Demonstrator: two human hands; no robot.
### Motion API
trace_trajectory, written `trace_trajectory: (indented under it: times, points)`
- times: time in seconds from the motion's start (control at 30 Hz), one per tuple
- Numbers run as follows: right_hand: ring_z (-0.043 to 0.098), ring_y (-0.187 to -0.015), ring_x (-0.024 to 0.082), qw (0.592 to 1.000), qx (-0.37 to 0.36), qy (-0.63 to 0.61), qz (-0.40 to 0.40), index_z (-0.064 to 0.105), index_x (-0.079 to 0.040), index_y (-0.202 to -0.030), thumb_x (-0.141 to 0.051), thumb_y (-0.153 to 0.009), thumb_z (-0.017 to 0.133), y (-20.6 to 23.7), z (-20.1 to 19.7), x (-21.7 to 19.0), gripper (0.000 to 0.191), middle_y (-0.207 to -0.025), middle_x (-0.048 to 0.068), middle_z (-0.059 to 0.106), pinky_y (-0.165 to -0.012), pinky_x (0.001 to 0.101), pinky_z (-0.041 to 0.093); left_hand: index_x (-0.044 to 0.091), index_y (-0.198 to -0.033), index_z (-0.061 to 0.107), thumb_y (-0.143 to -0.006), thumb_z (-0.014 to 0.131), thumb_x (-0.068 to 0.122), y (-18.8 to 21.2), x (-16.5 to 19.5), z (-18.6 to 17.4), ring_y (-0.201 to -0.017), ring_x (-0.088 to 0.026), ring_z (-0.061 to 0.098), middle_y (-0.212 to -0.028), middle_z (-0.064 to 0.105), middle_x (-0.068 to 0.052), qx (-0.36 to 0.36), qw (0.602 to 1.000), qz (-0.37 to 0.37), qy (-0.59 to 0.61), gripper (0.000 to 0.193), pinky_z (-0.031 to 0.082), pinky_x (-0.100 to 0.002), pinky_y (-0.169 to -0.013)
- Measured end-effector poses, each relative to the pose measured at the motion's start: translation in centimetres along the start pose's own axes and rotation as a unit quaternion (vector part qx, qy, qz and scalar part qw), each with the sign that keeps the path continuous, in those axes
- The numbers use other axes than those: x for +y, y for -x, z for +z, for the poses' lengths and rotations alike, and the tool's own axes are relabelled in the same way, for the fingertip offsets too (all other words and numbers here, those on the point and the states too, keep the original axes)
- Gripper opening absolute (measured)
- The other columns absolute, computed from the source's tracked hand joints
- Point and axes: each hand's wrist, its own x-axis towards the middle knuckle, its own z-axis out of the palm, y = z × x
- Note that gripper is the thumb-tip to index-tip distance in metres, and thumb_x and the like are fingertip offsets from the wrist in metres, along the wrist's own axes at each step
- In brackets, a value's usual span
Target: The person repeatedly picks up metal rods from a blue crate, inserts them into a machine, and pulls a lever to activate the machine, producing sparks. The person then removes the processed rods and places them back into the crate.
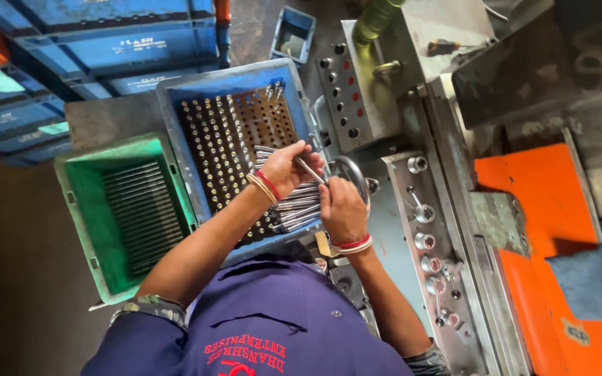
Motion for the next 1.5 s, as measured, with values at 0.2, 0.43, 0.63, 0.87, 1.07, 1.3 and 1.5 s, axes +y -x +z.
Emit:
trace_trajectory:
  times: [0.2,0.43,0.63,0.87,1.07,1.3,1.5]
  points:
    - [0.061,-0.082,0.035,1.0,0.008,-0.011,-0.027,0.065,-0.003,-0.096,-0.028,-0.093,0.07,2.1,-1.7,0.3,0.026,-0.086,0.014,0.062,-0.069,0.0443,0.048,0.003,-0.108,0.063,-0.104,0.065,0.022,1.9,-1.7,3.7,-0.066,-0.019,0.052,-0.076,0.055,-0.006,0.022,0.963,0.199,-0.182,0.019,0.043,-0.038,-0.059]
    - [0.062,-0.08,0.028,0.982,-0.089,-0.163,0.034,0.072,-0.006,-0.092,-0.016,-0.099,0.065,2.8,-4.8,1.8,0.014,-0.087,0.01,0.062,-0.071,0.0384,0.049,0.005,-0.087,0.068,-0.094,0.079,0.031,7.3,-0.9,6.3,-0.059,-0.005,0.06,-0.071,0.068,-0.004,-0.067,0.657,0.49,-0.57,0.029,0.048,-0.026,-0.054]
    - [0.063,-0.095,0.028,0.986,0.038,-0.002,-0.165,0.072,-0.003,-0.098,-0.007,-0.088,0.074,2.5,-6.6,1.2,0.011,-0.093,0.008,0.061,-0.112,0.051,0.046,0.001,-0.084,0.076,-0.098,0.068,0.033,7.4,-0.1,5.9,-0.056,-0.003,0.056,-0.057,0.063,0.002,-0.051,0.738,0.31,-0.597,0.036,0.044,-0.026,-0.05]
    - [0.064,-0.107,0.027,0.957,0.02,0.101,-0.272,0.071,-0.002,-0.101,-0.011,-0.086,0.075,2.2,-7.6,0.2,0.018,-0.099,0.009,0.062,-0.119,0.0495,0.041,-0.002,-0.085,0.076,-0.095,0.07,0.037,7.6,0.0,5.2,-0.042,-0.005,0.041,-0.056,0.055,0.001,-0.039,0.854,0.061,-0.516,0.04,0.026,-0.027,-0.036]
    - [0.052,-0.065,0.013,0.915,-0.106,-0.378,0.095,0.069,0.001,-0.085,-0.013,-0.1,0.064,4.3,-5.5,0.3,0.021,-0.075,0.002,0.055,-0.061,0.0299,0.041,0.001,-0.077,0.071,-0.098,0.07,0.031,10.6,-0.3,7.1,-0.049,-0.003,0.041,-0.059,0.053,0.004,-0.092,0.875,0.135,-0.456,0.036,0.028,-0.025,-0.043]
    - [0.035,-0.055,0.004,0.694,0.031,-0.712,0.107,0.045,-0.009,-0.058,-0.018,-0.102,0.067,5.3,-3.2,-1.4,0.05,-0.058,-0.006,0.04,-0.051,0.0274,0.021,0.005,-0.072,0.066,-0.101,0.068,0.022,10.5,-0.9,9.9,-0.061,0.001,0.044,-0.062,0.053,0.007,-0.185,0.809,0.347,-0.437,0.034,0.033,-0.022,-0.052]
    - [0.03,-0.056,0.005,0.906,0.184,-0.354,0.139,0.04,-0.003,-0.062,-0.02,-0.101,0.067,6.9,-4.1,1.1,0.05,-0.058,-0.005,0.035,-0.05,0.0307,0.021,0.021,-0.097,0.065,-0.099,0.07,0.022,4.5,0.1,7.3,-0.045,-0.001,0.033,-0.061,0.042,0.013,-0.068,0.994,0.066,-0.054,0.006,0.025,-0.019,-0.04]
